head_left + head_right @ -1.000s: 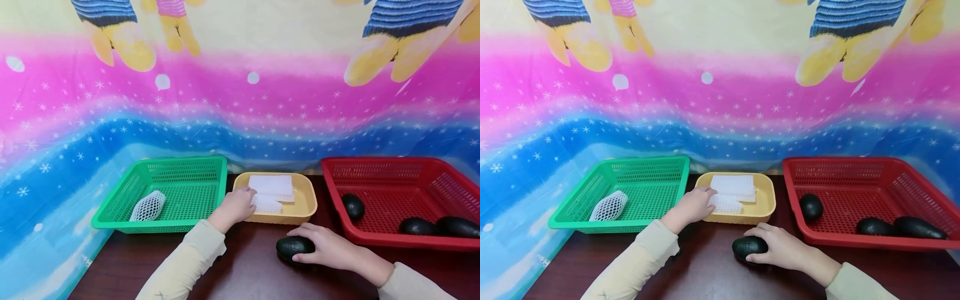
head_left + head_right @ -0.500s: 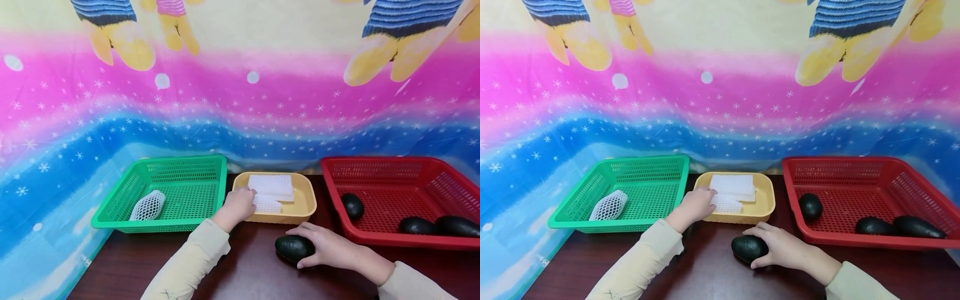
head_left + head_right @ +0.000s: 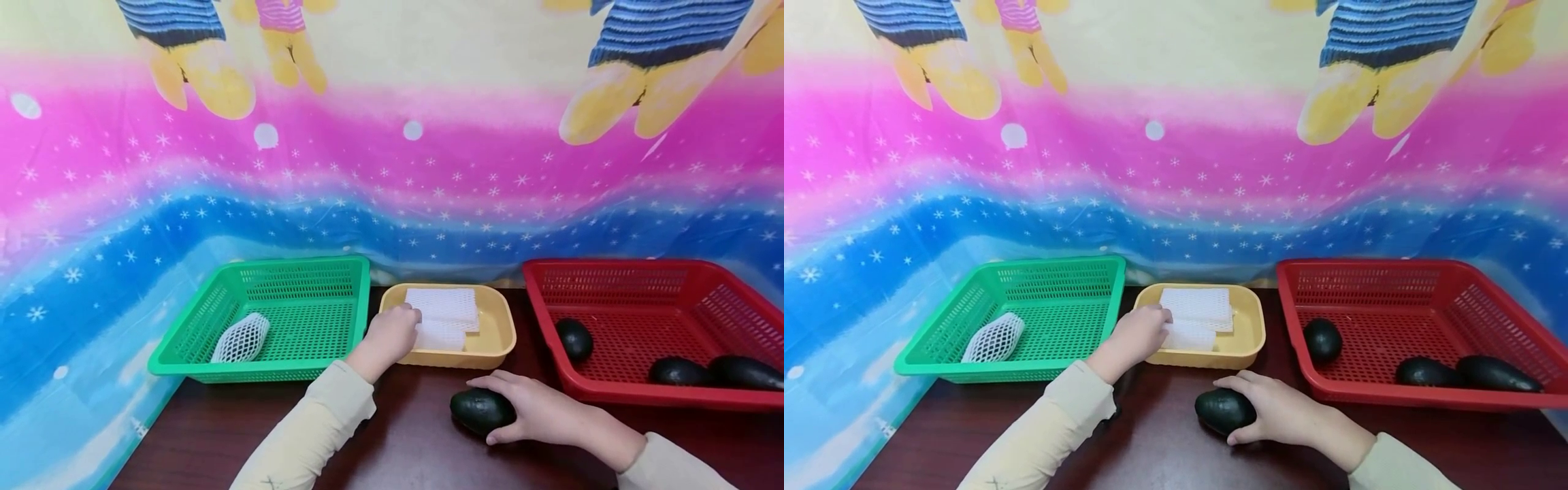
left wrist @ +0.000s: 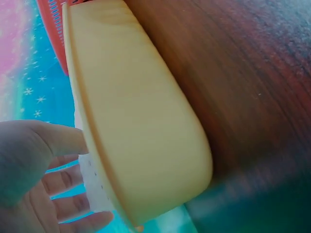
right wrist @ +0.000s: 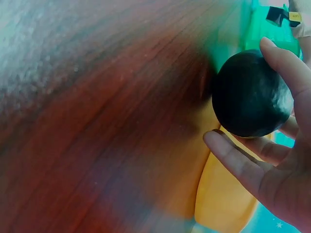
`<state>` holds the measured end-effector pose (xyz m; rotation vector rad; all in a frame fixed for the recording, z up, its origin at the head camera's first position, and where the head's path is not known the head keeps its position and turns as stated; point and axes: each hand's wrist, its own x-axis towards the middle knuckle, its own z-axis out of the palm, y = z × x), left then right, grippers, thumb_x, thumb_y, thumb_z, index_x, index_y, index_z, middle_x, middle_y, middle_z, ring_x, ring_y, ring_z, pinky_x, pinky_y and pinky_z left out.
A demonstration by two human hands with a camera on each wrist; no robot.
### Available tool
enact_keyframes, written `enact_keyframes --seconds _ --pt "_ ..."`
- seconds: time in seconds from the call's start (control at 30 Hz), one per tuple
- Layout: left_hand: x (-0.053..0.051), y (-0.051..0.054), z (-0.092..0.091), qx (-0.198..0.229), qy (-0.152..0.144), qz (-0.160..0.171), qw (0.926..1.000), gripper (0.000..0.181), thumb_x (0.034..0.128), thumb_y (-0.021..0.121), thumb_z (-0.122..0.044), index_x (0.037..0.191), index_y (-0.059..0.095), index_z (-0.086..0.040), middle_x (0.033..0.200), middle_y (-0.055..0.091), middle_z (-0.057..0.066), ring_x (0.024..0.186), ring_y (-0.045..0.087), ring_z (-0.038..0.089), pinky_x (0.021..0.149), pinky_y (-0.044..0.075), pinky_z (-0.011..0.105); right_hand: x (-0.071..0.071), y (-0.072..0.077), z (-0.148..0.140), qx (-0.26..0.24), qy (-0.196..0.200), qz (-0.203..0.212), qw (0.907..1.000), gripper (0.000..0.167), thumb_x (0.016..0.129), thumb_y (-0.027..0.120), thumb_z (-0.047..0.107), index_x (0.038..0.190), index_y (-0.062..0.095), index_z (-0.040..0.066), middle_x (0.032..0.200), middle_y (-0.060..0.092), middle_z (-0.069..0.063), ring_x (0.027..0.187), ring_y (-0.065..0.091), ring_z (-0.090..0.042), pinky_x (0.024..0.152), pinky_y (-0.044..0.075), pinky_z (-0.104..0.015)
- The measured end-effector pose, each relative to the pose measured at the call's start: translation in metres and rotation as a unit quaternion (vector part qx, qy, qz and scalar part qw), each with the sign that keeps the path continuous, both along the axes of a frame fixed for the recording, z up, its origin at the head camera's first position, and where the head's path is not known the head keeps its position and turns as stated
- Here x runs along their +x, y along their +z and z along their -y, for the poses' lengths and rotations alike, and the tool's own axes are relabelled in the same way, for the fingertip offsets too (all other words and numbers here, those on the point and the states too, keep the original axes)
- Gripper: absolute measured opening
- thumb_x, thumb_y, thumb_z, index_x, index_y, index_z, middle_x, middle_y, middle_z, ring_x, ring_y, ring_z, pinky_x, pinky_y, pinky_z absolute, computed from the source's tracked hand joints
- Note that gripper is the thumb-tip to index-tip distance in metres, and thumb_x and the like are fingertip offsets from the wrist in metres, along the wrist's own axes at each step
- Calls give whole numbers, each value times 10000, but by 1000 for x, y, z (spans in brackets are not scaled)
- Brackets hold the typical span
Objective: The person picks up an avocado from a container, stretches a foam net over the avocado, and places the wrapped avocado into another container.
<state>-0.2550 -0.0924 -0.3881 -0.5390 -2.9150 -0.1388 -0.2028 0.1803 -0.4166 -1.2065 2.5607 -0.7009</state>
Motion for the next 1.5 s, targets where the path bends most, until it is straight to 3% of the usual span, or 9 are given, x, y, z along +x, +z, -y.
enact_keyframes --seconds 0.2,0.4,0.8,1.2,1.4,1.5 --pt "5 9 1 321 7 -166 9993 119 983 688 -121 1062 772 -93 958 723 60 808 699 207 616 581 351 2 0 0 40 19 -6 10000 778 825 806 569 1442 560 164 1280 591 20 1115 585 -113 885 536 -342" --pt "10 17 5 680 11 -353 9971 153 970 705 -122 1103 768 -82 1032 751 73 831 715 230 662 589 365 4 3 0 27 71 -107 9999 780 830 797 575 1439 562 148 1286 589 13 1119 587 -118 886 537 -343" --pt "27 35 14 1225 -293 -644 9899 144 961 719 -134 1086 764 -79 1048 749 59 855 712 203 707 580 358 7 4 -1 23 159 72 9998 798 826 814 548 1461 541 149 1287 576 32 1119 574 -92 892 530 -326" --pt "47 48 20 1414 -456 -986 9840 150 950 741 -157 1092 758 -112 1075 744 21 931 711 194 738 580 366 8 25 -3 -50 123 -388 9992 793 852 730 615 1439 560 110 1369 572 -47 1201 591 -203 924 542 -375" --pt "56 51 26 1506 -420 -915 9834 155 946 750 -163 1091 753 -110 1075 738 21 936 704 190 780 582 364 9 38 -4 -40 -36 -377 9993 743 872 712 609 1439 570 151 1445 541 -82 1267 567 -274 927 550 -395" --pt "62 51 30 1630 -403 -804 9825 153 945 752 -162 1090 750 -114 1072 735 25 932 701 189 788 583 364 10 43 -7 -138 -116 -571 9982 667 897 711 574 1422 589 181 1397 580 -56 1207 606 -237 875 571 -379"
